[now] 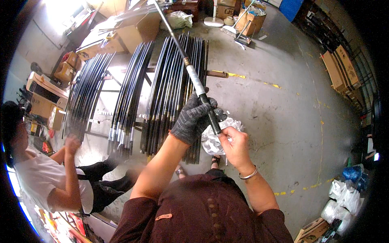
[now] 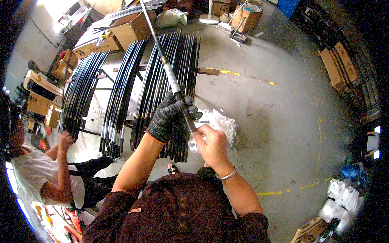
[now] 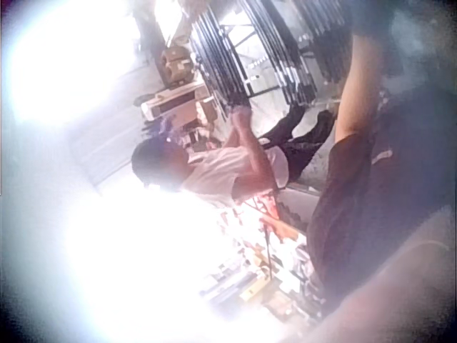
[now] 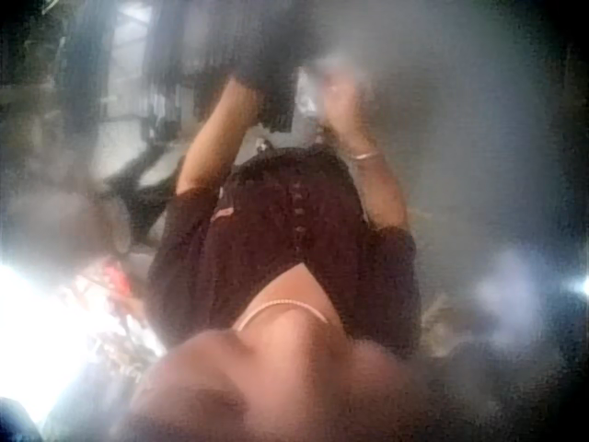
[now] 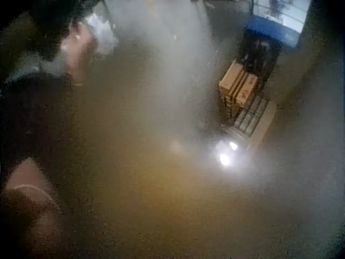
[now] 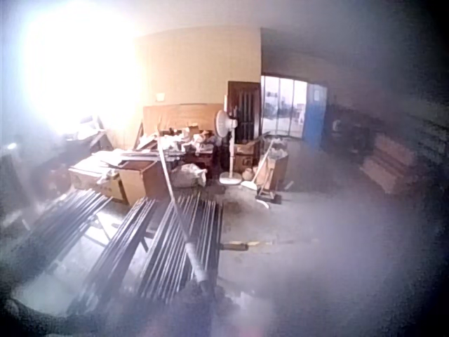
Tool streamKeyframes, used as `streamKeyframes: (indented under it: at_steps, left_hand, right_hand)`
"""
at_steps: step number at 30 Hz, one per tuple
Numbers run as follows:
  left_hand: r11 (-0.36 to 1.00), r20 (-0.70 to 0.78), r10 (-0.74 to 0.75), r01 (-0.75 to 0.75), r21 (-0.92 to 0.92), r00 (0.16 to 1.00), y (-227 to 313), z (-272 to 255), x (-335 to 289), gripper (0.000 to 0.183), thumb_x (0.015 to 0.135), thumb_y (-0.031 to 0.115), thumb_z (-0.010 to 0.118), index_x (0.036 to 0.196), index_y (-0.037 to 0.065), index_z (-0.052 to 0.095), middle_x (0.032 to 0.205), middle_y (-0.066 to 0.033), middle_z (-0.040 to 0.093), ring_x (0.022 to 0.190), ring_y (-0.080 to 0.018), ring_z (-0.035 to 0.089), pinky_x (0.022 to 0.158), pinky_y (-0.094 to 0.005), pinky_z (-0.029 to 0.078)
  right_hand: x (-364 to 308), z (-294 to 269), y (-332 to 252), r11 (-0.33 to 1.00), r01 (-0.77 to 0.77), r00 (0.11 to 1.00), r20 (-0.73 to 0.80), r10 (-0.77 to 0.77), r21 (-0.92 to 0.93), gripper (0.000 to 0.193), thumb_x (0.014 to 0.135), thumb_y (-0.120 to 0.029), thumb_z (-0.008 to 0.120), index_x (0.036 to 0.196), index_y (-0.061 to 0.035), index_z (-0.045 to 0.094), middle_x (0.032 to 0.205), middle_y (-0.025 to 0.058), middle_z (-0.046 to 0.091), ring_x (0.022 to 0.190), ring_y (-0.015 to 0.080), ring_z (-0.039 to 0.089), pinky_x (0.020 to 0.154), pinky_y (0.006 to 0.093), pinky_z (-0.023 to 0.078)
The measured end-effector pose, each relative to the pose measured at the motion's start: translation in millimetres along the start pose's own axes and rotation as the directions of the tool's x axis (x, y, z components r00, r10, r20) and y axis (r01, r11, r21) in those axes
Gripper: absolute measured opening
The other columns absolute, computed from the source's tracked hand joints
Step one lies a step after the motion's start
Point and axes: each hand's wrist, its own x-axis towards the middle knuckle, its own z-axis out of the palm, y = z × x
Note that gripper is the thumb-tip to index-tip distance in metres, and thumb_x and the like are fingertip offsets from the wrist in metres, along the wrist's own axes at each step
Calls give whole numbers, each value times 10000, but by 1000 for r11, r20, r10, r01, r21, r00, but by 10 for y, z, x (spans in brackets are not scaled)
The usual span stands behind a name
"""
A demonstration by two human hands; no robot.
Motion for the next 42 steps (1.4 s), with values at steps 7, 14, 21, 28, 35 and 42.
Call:
streamKeyframes:
  at_steps: [7,14,21,28,35,42]
  left_hand:
    - [992,-16,24,-22,121,1000,17,6,4,560,843,18,646,1334,70,382,961,-89,581,861,-268,635,810,-460,552]
    - [972,-24,44,-37,233,999,-20,4,24,483,832,-39,629,1250,44,402,904,-88,567,778,-255,648,716,-399,573]
    - [889,-96,177,-117,443,980,159,-107,96,505,807,-28,665,1241,10,409,879,-76,563,743,-220,652,684,-357,589]
    - [892,-66,80,-41,451,995,246,133,61,577,767,0,731,1255,-5,423,870,-64,557,743,-210,647,659,-329,568]
    - [879,-103,161,-95,467,982,38,131,72,597,660,15,832,1119,68,454,844,-14,535,732,-114,547,625,-256,516]
    - [846,-132,198,-101,524,971,8,156,74,644,604,20,868,1071,69,428,811,-15,556,724,-121,568,619,-263,523]
  right_hand:
    - [64,-118,-90,930,248,963,-34,-267,-270,120,734,5,674,841,-19,625,700,125,626,623,289,612,561,363,469]
    - [72,-201,-58,852,345,939,132,-319,-395,87,733,-7,664,763,-45,591,620,101,573,580,287,583,523,375,446]
    - [-134,-238,-366,931,357,906,272,-325,-76,86,751,-47,693,714,-37,617,633,105,600,538,250,594,513,333,457]
    - [109,-397,-257,978,111,988,131,-88,-179,309,668,-251,825,853,-75,650,651,126,620,562,298,604,525,373,471]
    - [138,-334,-401,956,192,977,132,-165,-224,271,690,-145,801,896,-33,667,621,104,596,516,216,578,510,325,450]
    - [148,-282,-373,866,257,966,148,-213,-430,126,742,-93,697,850,-47,650,641,127,612,564,302,606,512,393,457]
